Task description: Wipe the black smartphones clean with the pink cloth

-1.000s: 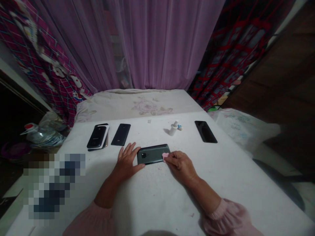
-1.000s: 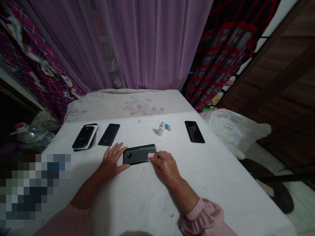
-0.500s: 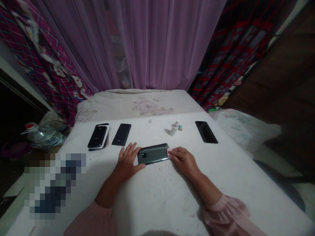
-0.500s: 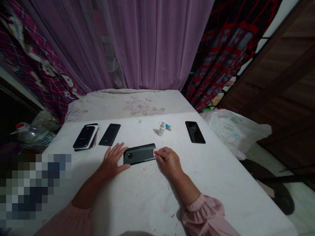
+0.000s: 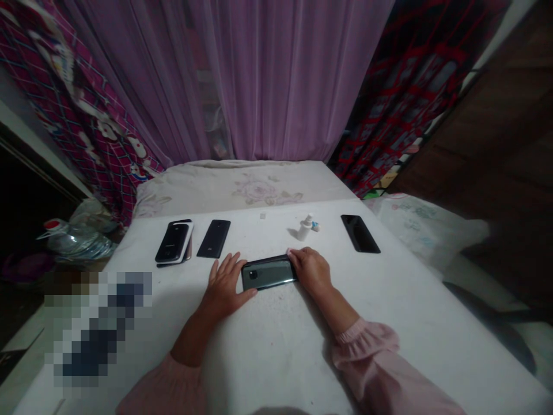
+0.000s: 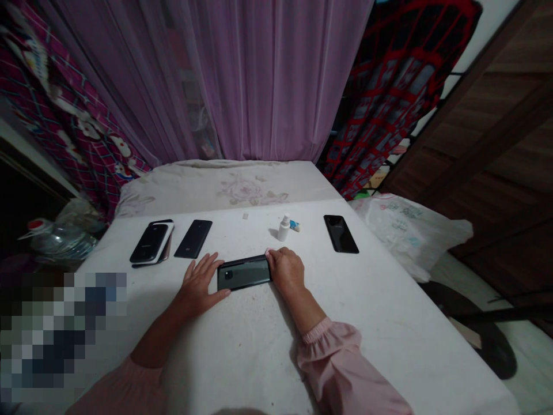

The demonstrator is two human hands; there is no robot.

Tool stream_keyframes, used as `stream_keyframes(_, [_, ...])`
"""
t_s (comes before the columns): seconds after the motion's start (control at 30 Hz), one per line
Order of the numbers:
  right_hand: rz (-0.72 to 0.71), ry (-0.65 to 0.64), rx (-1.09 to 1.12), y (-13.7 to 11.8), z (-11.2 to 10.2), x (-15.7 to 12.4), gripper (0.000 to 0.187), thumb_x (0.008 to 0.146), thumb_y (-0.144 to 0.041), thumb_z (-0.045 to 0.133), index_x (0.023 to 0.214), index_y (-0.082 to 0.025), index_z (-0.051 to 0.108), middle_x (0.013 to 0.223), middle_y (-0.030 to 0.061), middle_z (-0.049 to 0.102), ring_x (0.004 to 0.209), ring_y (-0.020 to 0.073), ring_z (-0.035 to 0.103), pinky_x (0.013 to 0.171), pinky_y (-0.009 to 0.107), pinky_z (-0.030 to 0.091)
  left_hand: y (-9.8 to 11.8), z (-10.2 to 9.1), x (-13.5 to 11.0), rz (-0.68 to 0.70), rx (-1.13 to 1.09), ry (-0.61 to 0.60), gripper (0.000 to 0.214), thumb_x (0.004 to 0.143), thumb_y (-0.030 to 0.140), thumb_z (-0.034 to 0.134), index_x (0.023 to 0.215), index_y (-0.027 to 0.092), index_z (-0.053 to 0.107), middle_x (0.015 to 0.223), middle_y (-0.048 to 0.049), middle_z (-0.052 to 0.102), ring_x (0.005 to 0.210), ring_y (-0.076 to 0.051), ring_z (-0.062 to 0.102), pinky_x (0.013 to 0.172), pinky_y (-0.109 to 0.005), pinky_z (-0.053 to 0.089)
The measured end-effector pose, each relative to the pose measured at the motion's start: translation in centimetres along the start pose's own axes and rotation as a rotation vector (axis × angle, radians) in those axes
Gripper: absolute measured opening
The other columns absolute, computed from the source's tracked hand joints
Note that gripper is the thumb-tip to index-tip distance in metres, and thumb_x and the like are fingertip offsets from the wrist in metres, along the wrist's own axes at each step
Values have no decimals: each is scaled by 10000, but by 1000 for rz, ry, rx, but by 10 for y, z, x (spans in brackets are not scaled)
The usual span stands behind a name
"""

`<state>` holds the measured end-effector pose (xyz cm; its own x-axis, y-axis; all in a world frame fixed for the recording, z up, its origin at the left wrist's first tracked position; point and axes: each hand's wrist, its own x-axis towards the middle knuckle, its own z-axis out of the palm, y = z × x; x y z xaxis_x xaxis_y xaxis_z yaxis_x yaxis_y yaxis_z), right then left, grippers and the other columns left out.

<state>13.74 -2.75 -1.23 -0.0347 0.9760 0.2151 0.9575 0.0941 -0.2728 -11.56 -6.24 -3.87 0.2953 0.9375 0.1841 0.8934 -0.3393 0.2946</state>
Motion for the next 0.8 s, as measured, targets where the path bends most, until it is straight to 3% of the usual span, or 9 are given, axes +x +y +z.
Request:
stream_keyframes(0.43, [-66,126,-30,9,-12,-62,387,1002,-378,405,888,-230,744,717,43,651,615,148,563,589,275,330,0,2,0,8,-4,10,618,793,480,631,1342,228,501,1487,-139,450,1410,-342,346,1156,-572,215])
stream_keyframes(0.57, [-33,79,27,11,-9,-54,329,986,-355,451,920,-243,754,762,38,677,685,156,610,612,261,367,-4,4,0,13,-9,-5,638,793,483,634,1362,233,489,1500,-131,434,1417,-340,335,1158,-576,206])
stream_keyframes(0.8, [19,-38,-25,1,-9,-12,289,973,-340,481,936,-272,758,853,40,700,779,173,639,640,264,393,-7,7,0,23,-5,-13,659,792,510,638,1366,223,488,1509,-134,420,1423,-336,323,1164,-569,196])
